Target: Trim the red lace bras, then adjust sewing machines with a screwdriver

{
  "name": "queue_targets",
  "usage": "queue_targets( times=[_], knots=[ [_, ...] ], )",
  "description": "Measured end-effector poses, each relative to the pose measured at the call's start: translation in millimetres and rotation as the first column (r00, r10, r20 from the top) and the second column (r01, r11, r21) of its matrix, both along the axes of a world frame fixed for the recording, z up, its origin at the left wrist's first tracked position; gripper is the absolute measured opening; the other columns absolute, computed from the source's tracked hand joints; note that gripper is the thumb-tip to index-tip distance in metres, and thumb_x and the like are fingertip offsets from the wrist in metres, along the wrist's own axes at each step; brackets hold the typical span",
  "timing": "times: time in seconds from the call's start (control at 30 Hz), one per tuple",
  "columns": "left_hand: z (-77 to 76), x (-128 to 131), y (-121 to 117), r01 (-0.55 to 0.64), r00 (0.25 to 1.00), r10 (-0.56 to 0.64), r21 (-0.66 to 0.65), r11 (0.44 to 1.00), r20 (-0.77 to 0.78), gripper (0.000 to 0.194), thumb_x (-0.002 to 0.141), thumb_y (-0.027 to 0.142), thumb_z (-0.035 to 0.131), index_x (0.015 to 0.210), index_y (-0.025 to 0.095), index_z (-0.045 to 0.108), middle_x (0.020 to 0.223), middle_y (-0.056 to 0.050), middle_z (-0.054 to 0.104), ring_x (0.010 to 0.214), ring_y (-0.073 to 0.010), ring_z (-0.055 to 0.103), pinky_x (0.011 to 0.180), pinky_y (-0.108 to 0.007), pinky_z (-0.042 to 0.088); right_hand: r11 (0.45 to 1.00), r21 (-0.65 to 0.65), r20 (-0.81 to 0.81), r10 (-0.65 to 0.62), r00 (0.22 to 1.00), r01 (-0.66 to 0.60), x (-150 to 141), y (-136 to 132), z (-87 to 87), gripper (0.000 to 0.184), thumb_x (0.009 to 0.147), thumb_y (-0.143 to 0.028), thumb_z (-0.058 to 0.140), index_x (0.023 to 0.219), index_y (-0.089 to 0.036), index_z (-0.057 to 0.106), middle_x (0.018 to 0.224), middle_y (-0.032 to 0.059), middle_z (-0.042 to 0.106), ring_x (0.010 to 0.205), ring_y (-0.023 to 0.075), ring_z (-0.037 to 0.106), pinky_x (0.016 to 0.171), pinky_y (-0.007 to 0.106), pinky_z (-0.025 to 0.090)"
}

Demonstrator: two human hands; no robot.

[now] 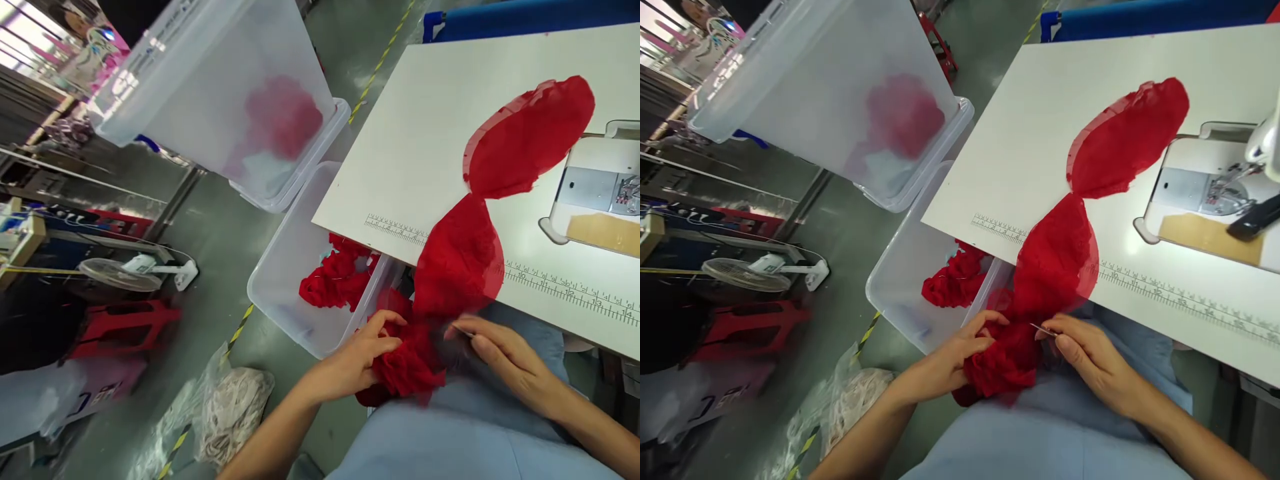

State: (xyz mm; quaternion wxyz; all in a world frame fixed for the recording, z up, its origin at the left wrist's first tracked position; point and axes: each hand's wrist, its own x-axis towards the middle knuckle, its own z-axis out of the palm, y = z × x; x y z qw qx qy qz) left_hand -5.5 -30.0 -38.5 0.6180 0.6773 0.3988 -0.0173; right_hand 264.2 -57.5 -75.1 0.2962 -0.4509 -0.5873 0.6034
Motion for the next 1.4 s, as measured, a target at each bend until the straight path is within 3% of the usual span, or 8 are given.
queue_targets(
  times=[0.13,0.37,0.53,0.67,0.87,1.13,1.27,1.4],
  knots=[
    [-11.4,-2,9,0.044,0.993,-0.030,-0.128,0.991,0.113,0.009,0.080,0.020,0.065,0.088,0.019,0.064,0.126,-0.008,0.051,0.115,-0.0208,0.054,0.102,-0.034,0.043,0.840,0.543,0.228,-0.141,0.964,-0.006,-6,41,9.0,0.027,0.103,-0.035,0.036,0.104,-0.020,0.058,0.122,0.0161,0.063,0.112,0.0268,0.061,0.092,0.043,0.052],
    [-22.4,11,30,0.233,0.946,-0.183,-0.171,0.957,0.267,0.013,0.082,0.021,0.060,0.074,0.018,0.051,0.078,0.000,0.055,0.077,-0.0135,0.051,0.074,-0.025,0.044,0.787,0.612,0.298,-0.324,0.898,0.081,-14,74,16.5,0.026,0.103,-0.033,0.034,0.108,-0.018,0.055,0.125,0.0166,0.062,0.115,0.0276,0.060,0.093,0.042,0.051],
    [-15.0,11,32,0.252,0.943,-0.215,-0.125,0.959,0.253,0.016,0.082,0.014,0.057,0.071,0.019,0.046,0.074,0.002,0.051,0.073,-0.0120,0.048,0.070,-0.023,0.040,0.996,0.067,0.048,0.051,0.998,-0.054,-6,21,15.6,0.029,0.098,-0.043,0.048,0.105,-0.023,0.067,0.088,0.0040,0.068,0.079,0.0216,0.063,0.067,0.029,0.050],
    [-12.5,12,31,0.275,0.938,-0.240,-0.115,0.954,0.251,0.015,0.084,0.016,0.056,0.072,0.020,0.047,0.075,0.002,0.053,0.074,-0.0130,0.049,0.073,-0.024,0.041,0.928,-0.337,-0.132,0.118,0.984,-0.157,-4,-4,-12.0,0.045,0.094,-0.057,0.049,0.085,-0.020,0.074,0.073,0.0018,0.062,0.067,0.0188,0.052,0.062,0.028,0.042],
    [-12.0,15,30,0.307,0.933,-0.281,-0.089,0.948,0.224,0.013,0.084,0.020,0.054,0.073,0.021,0.047,0.075,0.000,0.056,0.074,-0.0148,0.051,0.075,-0.026,0.042,0.893,-0.441,-0.187,0.013,0.982,-0.096,-14,-2,-28.3,0.048,0.089,-0.061,0.055,0.072,-0.018,0.071,0.059,-0.0028,0.048,0.056,0.0125,0.036,0.053,0.025,0.030],
    [16.8,17,43,0.324,0.920,-0.311,-0.016,0.946,0.240,0.016,0.082,0.020,0.055,0.070,0.020,0.045,0.071,0.001,0.053,0.070,-0.0138,0.049,0.071,-0.026,0.042,0.963,-0.269,-0.109,-0.003,0.994,-0.026,-6,-8,-2.1,0.040,0.091,-0.056,0.055,0.086,-0.022,0.076,0.082,0.0038,0.072,0.075,0.0237,0.065,0.067,0.032,0.053],
    [59.4,42,80,-0.003,0.962,-0.019,0.079,0.997,0.272,0.009,0.084,0.025,0.059,0.080,0.018,0.055,0.080,0.000,0.061,0.076,-0.0152,0.057,0.071,-0.025,0.046,0.978,-0.003,0.177,-0.203,0.963,0.206,33,4,32.3,0.041,0.087,-0.062,0.056,0.097,-0.027,0.075,0.096,0.0077,0.074,0.088,0.0314,0.068,0.072,0.038,0.056],
    [49.2,93,124,-0.183,0.968,0.105,0.358,0.916,0.227,0.012,0.088,0.029,0.059,0.095,0.019,0.059,0.103,-0.003,0.064,0.097,-0.0205,0.061,0.089,-0.032,0.049,0.900,0.241,0.421,-0.434,0.796,0.363,62,52,56.2,0.052,0.085,-0.070,0.045,0.110,-0.029,0.064,0.080,0.0061,0.069,0.072,0.0283,0.064,0.061,0.039,0.051]
  ],
)
